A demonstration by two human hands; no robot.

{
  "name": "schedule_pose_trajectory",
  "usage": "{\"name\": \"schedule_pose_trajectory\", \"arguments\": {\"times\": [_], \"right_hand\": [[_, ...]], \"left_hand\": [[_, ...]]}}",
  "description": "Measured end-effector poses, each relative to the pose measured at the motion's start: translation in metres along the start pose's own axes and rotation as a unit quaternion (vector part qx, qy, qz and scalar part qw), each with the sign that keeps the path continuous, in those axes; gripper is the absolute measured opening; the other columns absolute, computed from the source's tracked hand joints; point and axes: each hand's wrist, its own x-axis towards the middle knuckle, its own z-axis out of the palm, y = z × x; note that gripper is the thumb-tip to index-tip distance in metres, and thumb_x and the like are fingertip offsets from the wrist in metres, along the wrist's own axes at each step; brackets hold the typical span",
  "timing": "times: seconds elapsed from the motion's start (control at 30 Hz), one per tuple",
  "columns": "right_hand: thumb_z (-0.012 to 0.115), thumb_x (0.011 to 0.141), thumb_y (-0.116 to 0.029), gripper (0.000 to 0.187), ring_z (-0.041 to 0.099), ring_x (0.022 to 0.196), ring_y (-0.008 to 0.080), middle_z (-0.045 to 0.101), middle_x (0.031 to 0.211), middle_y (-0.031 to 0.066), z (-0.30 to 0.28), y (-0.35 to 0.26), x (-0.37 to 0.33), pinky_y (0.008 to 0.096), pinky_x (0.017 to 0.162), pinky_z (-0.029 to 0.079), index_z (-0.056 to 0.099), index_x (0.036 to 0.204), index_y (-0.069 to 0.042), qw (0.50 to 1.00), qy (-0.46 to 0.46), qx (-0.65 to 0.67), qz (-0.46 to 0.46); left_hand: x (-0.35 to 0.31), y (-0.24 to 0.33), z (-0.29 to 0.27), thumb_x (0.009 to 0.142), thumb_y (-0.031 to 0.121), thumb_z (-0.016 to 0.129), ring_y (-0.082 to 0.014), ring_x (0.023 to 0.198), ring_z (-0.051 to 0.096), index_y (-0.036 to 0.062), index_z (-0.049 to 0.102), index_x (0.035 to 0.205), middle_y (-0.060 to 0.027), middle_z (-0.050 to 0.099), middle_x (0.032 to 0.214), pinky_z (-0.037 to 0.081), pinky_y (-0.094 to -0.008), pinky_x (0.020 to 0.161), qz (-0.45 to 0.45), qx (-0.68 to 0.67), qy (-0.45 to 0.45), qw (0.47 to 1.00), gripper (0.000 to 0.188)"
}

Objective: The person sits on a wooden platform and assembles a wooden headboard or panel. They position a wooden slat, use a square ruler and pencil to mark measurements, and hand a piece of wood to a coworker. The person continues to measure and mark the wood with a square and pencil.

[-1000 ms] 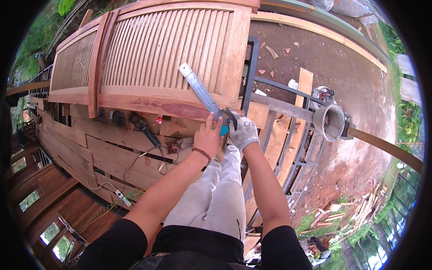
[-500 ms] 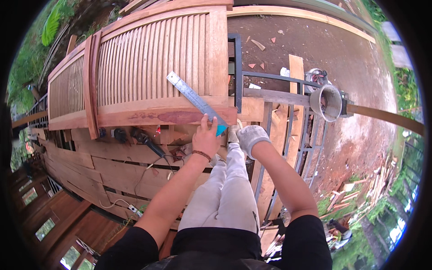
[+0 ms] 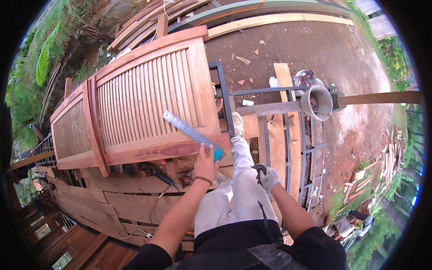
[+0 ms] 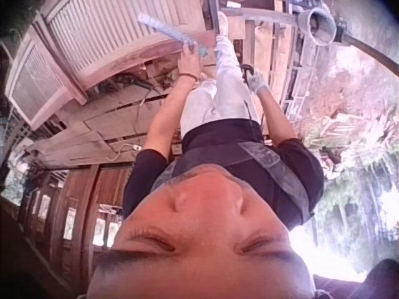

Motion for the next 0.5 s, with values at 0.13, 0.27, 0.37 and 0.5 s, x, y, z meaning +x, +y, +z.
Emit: {"name": "schedule_pose_trajectory", "arguments": {"times": [0.13,0.27,0.37,0.5], "right_hand": [[0.046,0.094,-0.001,0.026,0.065,0.064,0.0141,0.067,0.077,0.0077,-0.007,-0.021,0.067,0.0271,0.059,0.053,0.068,0.108,-0.005,0.964,-0.020,0.265,-0.026],[0.051,0.094,-0.003,0.024,0.066,0.069,0.0155,0.067,0.085,0.0091,-0.020,-0.054,0.118,0.0258,0.063,0.054,0.066,0.114,0.000,0.923,-0.041,0.375,-0.080],[0.054,0.095,-0.006,0.028,0.067,0.077,0.0153,0.067,0.093,0.0092,-0.035,-0.073,0.134,0.0268,0.069,0.055,0.061,0.122,0.002,0.906,-0.098,0.400,-0.099],[0.057,0.095,-0.008,0.029,0.064,0.081,0.0152,0.067,0.096,0.0090,-0.053,-0.135,0.141,0.0271,0.074,0.053,0.060,0.122,0.002,0.893,-0.158,0.403,-0.123]], "left_hand": [[0.001,-0.008,0.002,0.070,0.016,0.076,-0.0388,0.107,0.057,0.0082,0.048,0.138,-0.0243,0.036,0.144,0.052,-0.0438,0.086,0.026,-0.007,0.027,0.999,0.074],[0.002,-0.019,-0.028,0.067,0.010,0.074,-0.0356,0.102,0.058,0.0060,0.055,0.130,-0.0217,0.044,0.132,0.052,-0.0422,0.083,0.080,-0.108,0.082,0.988,0.066],[0.016,-0.001,-0.057,0.065,0.004,0.074,-0.0317,0.096,0.058,0.0054,0.059,0.125,-0.0171,0.050,0.120,0.052,-0.0401,0.081,0.073,-0.183,0.079,0.977,0.062],[0.074,0.039,-0.119,0.064,0.001,0.072,-0.0280,0.092,0.058,0.0062,0.061,0.121,-0.0138,0.054,0.107,0.051,-0.0370,0.074,0.068,-0.245,0.132,0.958,0.059]]}}
